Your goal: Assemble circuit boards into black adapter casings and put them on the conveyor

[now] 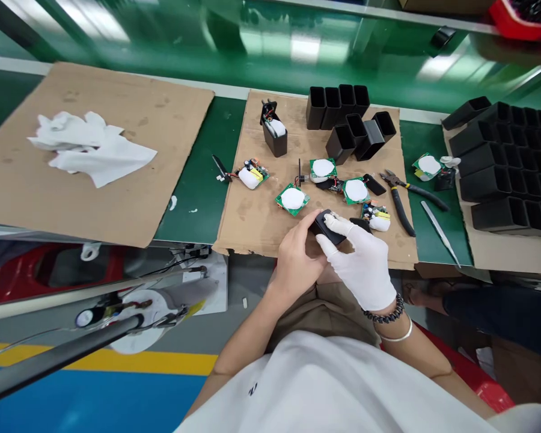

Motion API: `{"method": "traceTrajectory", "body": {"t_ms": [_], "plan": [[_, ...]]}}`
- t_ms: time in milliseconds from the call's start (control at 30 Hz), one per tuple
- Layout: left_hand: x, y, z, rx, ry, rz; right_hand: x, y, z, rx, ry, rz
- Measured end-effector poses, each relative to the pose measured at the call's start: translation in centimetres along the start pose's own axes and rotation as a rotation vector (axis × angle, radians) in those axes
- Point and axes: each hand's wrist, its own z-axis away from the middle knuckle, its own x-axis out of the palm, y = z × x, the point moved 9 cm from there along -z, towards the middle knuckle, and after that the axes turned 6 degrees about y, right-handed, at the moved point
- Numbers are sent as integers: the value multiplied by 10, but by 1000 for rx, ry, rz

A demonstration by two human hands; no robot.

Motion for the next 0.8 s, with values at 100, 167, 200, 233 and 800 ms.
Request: {"method": "traceTrajectory", "body": {"t_ms": [100,167,200,233,800], "plan": [[-4,1,-2,5,-51,44,6,9,-4,60,-61,2],[-9,0,-1,4,-80,90,8,15,-5,127,-102,20],[-12,0,-1,2,-83,114,9,17,-5,160,-109,25],[-16,-1,0,0,-75,133,9,19,-4,188,-111,25],[-30,-7,-2,-51,-34,145,-1,41,-3,499,-83,-555]]}}
